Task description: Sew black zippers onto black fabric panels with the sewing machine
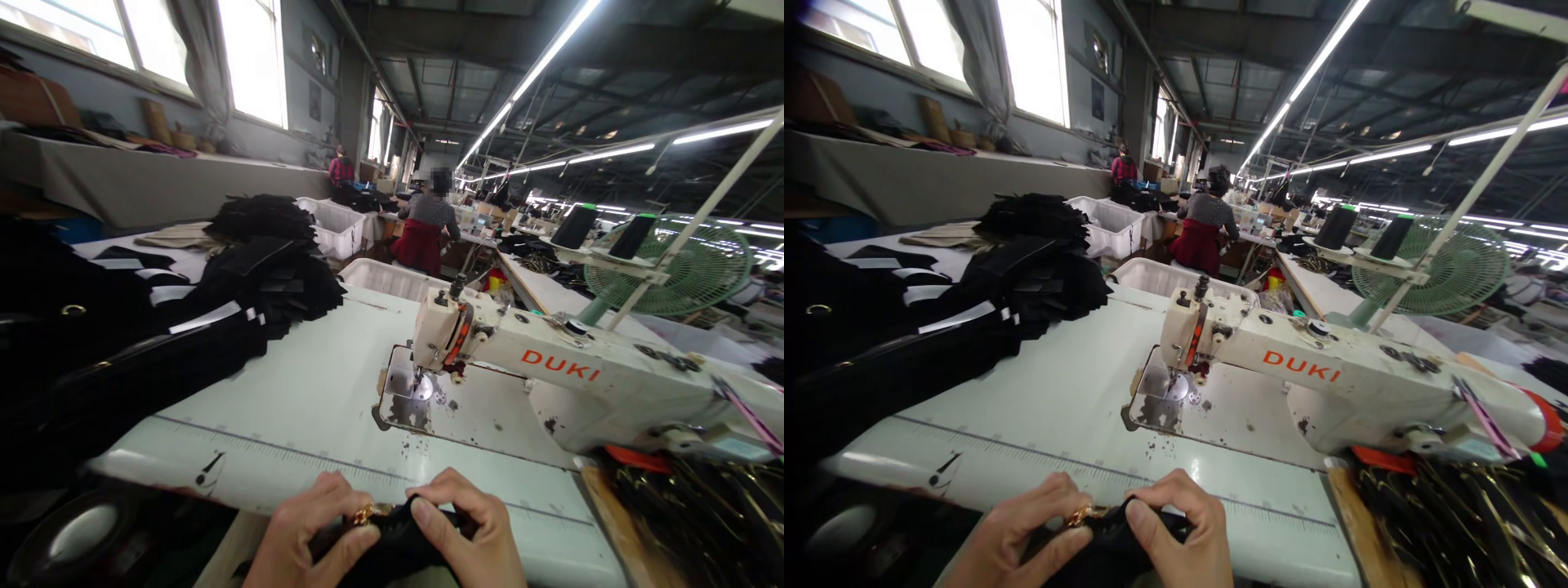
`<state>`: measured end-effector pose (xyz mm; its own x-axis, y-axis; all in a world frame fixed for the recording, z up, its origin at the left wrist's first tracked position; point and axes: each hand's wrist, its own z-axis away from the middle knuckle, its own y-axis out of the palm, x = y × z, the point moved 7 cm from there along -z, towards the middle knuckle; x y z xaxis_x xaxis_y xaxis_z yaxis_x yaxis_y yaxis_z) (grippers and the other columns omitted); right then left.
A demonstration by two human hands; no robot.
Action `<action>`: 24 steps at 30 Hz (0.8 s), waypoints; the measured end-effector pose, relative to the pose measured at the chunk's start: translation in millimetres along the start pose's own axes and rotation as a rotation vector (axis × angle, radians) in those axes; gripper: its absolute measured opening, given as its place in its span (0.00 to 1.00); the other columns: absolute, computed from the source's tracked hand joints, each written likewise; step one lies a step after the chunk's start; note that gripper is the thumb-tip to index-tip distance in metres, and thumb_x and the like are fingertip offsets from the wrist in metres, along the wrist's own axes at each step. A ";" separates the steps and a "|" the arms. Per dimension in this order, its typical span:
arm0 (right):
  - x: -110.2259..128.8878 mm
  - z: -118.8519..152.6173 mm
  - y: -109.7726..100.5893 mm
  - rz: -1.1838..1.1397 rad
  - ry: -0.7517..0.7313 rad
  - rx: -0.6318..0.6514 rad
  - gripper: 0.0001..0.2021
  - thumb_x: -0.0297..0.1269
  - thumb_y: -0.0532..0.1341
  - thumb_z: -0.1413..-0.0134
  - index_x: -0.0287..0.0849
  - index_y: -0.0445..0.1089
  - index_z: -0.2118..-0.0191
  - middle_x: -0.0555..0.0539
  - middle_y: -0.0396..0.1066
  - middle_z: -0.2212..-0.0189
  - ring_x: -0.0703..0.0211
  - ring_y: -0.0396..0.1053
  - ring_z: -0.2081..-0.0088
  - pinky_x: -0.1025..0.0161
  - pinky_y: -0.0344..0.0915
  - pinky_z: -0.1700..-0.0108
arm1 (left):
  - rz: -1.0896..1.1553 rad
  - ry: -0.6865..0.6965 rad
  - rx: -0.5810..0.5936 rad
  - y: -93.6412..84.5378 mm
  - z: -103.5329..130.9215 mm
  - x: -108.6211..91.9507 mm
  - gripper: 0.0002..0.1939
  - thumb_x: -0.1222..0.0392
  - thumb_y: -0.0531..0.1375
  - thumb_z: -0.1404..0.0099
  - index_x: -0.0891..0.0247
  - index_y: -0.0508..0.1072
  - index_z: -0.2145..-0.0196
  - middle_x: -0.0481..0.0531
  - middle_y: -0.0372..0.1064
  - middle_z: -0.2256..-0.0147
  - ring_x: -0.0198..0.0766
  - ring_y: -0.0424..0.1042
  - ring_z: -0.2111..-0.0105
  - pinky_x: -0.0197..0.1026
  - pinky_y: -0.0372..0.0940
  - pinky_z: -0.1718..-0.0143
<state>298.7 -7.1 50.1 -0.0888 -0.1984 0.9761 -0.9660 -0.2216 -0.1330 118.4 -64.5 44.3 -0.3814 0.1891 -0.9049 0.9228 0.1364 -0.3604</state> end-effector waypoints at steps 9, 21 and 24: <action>3.3 2.8 -3.2 0.059 -0.168 -0.010 0.11 0.49 0.67 0.42 0.50 0.81 0.68 0.49 0.73 0.75 0.58 0.71 0.71 0.65 0.69 0.64 | 0.082 -0.124 0.010 4.2 -1.5 6.5 0.08 0.52 0.63 0.36 0.55 0.81 0.69 0.46 0.70 0.72 0.39 0.69 0.68 0.34 0.62 0.65; 36.3 22.9 -36.5 0.612 -0.659 -0.210 0.10 0.37 0.66 0.41 0.53 0.77 0.53 0.46 0.73 0.61 0.53 0.74 0.60 0.61 0.72 0.57 | -0.200 -0.191 0.169 4.0 -4.0 25.0 0.16 0.47 0.56 0.31 0.59 0.73 0.71 0.45 0.69 0.74 0.39 0.67 0.72 0.37 0.60 0.71; 19.4 18.7 -43.0 0.579 -0.586 -0.212 0.07 0.41 0.61 0.35 0.51 0.77 0.61 0.47 0.72 0.67 0.57 0.74 0.66 0.65 0.71 0.65 | -0.326 -0.179 0.170 -19.9 -43.2 33.0 0.12 0.54 0.63 0.36 0.60 0.70 0.75 0.42 0.63 0.80 0.38 0.65 0.76 0.38 0.59 0.71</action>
